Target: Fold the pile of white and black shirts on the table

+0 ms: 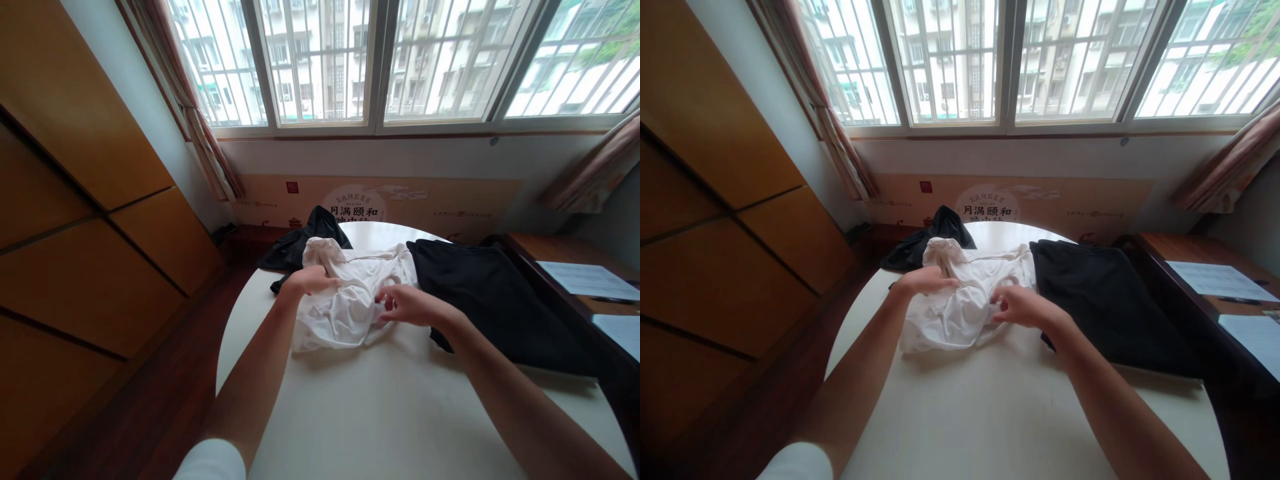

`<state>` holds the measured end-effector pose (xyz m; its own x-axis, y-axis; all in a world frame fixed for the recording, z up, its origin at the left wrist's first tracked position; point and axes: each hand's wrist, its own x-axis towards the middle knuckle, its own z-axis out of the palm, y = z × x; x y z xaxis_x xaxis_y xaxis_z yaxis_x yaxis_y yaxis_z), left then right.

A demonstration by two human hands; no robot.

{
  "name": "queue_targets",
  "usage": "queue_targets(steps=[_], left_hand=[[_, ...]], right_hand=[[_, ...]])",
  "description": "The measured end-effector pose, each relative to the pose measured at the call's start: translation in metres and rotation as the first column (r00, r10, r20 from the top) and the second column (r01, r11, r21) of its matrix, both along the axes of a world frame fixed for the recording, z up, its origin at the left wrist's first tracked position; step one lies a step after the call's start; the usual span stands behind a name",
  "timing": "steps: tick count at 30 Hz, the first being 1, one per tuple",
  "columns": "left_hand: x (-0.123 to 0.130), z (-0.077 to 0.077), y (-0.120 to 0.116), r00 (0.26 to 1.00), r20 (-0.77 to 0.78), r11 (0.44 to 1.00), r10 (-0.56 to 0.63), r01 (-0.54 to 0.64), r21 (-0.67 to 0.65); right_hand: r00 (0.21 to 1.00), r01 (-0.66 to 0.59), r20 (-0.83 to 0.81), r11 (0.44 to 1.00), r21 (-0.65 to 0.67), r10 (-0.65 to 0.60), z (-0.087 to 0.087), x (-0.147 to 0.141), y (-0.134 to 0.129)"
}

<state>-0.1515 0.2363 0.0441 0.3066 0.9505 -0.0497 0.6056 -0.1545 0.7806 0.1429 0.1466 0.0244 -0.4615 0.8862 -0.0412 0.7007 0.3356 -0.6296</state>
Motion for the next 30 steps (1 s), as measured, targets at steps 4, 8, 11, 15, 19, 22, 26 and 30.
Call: queue_targets(steps=[4,8,11,15,19,22,26,30], left_hand=[[0.018,0.016,-0.018,0.899,-0.18,0.849,-0.399,0.288,-0.443],[0.017,0.033,-0.025,0.949,-0.008,0.854,-0.314,0.278,-0.44],[0.0,0.041,-0.02,0.984,0.097,0.911,-0.15,0.176,-0.374],[-0.016,0.036,-0.006,0.998,0.041,0.965,-0.046,0.056,-0.258],[-0.01,0.03,-0.004,0.97,-0.237,0.99,0.051,-0.081,-0.119],[0.006,0.039,-0.019,0.91,-0.395,0.992,-0.124,0.118,-0.042],[0.037,0.048,-0.049,0.735,-0.5,0.886,-0.459,0.418,-0.2],[0.059,0.038,-0.064,0.786,-0.554,0.951,-0.276,0.307,-0.038]], right_hand=[[0.994,-0.006,0.111,0.996,0.086,-0.004,0.0,-0.02,-0.007],[0.999,0.038,-0.024,0.999,-0.017,-0.038,0.022,0.009,-0.006],[0.992,0.074,-0.093,0.996,-0.057,-0.079,0.042,0.045,-0.011],[0.987,0.158,0.02,0.987,-0.043,-0.157,0.051,0.085,-0.013],[0.896,0.379,0.197,0.917,0.126,-0.398,0.049,0.09,-0.01],[0.884,0.403,0.227,0.912,0.079,-0.41,0.052,0.063,-0.015],[0.965,0.043,0.261,0.988,-0.147,-0.003,0.048,0.008,-0.032],[0.92,-0.022,0.391,0.992,0.126,-0.03,0.025,-0.03,-0.038]])
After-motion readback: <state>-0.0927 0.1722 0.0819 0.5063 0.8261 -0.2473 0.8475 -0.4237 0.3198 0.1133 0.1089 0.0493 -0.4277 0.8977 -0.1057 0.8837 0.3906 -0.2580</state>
